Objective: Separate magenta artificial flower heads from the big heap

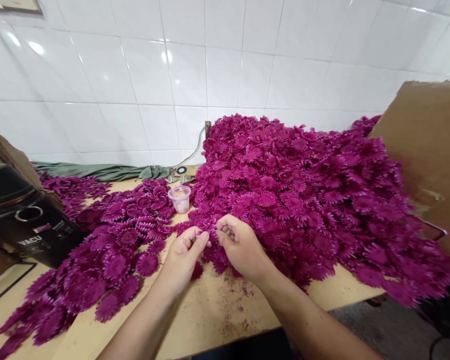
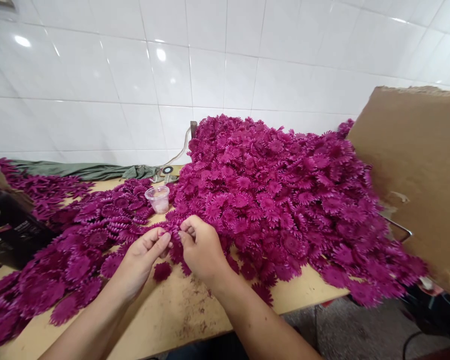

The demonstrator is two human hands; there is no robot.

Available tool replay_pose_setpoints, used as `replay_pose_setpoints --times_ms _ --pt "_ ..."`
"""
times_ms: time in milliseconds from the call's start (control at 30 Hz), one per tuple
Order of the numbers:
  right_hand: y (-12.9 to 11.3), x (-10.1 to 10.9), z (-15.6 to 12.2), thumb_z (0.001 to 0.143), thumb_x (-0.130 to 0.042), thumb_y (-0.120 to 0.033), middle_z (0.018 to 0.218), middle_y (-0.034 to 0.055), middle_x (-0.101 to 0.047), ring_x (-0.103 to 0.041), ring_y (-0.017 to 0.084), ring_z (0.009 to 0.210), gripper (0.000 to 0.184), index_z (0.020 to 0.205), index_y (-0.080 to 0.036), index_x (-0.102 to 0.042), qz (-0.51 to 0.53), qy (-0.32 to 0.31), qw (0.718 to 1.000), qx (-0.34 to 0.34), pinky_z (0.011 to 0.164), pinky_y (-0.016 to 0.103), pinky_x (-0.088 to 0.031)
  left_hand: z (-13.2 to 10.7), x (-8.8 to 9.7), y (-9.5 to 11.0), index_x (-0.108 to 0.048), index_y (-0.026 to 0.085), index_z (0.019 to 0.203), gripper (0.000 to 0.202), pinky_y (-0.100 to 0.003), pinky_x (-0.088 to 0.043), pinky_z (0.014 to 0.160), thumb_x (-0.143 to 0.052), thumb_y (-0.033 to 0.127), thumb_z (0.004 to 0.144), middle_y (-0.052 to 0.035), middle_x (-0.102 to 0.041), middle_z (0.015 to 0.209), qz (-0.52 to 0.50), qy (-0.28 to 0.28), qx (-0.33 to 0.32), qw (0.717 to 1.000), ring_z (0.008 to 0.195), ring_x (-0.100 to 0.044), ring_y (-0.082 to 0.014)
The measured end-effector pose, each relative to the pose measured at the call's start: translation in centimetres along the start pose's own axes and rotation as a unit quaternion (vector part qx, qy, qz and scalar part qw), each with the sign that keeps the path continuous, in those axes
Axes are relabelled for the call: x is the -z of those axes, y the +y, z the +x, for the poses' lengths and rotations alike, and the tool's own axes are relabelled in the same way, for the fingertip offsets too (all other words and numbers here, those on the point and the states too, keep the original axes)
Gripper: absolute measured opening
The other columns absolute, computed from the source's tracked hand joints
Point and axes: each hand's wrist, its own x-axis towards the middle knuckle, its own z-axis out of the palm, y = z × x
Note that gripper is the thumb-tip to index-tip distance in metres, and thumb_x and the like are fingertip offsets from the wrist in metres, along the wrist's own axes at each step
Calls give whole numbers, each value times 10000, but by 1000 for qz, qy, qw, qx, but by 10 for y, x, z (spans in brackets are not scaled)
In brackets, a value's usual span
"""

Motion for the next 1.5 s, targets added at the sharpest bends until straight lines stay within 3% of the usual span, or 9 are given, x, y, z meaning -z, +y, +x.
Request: replay_pose_setpoints --times_ms 200,300,433,567,800,900,1033,1233,1500 --pt "0 45 24 632 -523 -256 527 -64 -386 -370 97 491 116 626 -210 -417 40 205 978 -24 497 233 -314 -2 9 10 -510 178 532 345 -220 -308 510 -607 474 679 39 -416 514 45 13 -69 997 515 -361 -98" --pt "0 53 19 612 -546 -278 543 -54 -425 -401 98 508 133 652 -203 -444 60 166 984 -19 511 235 -339 -1 11 16 -531 174 564 342 -230 -349 540 -626 492 650 26 -478 536 26 2 -23 999 532 -417 -106" --pt "1 30 -1 651 -526 -271 581 -43 -439 -407 100 537 104 684 -200 -458 50 69 996 -6 524 236 -361 4 -1 19 -593 165 749 386 -254 -404 608 -661 513 595 -6 -591 664 17 -35 32 999 621 -512 -137" --pt "4 15 -5 681 -502 -257 584 -41 -432 -418 107 551 86 665 -204 -436 30 44 999 -2 547 247 -376 9 -11 12 -520 172 557 374 -233 -351 539 -616 527 625 29 -499 521 55 -18 8 998 519 -425 -105" --pt "7 70 11 657 -552 -306 592 -46 -412 -380 105 507 166 696 -213 -419 35 313 949 -8 511 250 -343 11 8 9 -503 182 549 314 -227 -345 521 -617 467 616 44 -455 497 84 32 -2 996 502 -409 -105" --pt "5 69 4 651 -568 -279 595 -37 -438 -405 106 521 146 711 -203 -458 26 239 971 5 515 247 -364 17 11 10 -594 183 738 240 -284 -419 704 -671 324 560 -18 -582 759 120 21 -2 993 756 -536 -177" --pt "4 42 -10 678 -535 -237 589 -30 -463 -448 113 544 70 700 -199 -481 4 147 989 -4 534 246 -402 21 3 16 -632 215 883 324 -337 -396 851 -627 225 559 -59 -559 1022 185 78 -55 978 1000 -505 -231" --pt "6 25 -23 700 -537 -178 615 -26 -490 -450 110 559 49 693 -199 -493 -79 95 992 14 557 249 -407 9 -14 25 -620 177 653 222 -265 -411 623 -578 395 662 -11 -592 632 145 -89 -7 985 638 -523 -165" --pt "-3 25 -28 695 -574 -211 734 -3 -523 -489 116 631 111 779 -187 -505 -52 36 998 -9 606 257 -421 13 -10 15 -435 187 492 304 -217 -283 482 -588 412 625 65 -361 480 151 -30 -9 988 476 -320 -87"
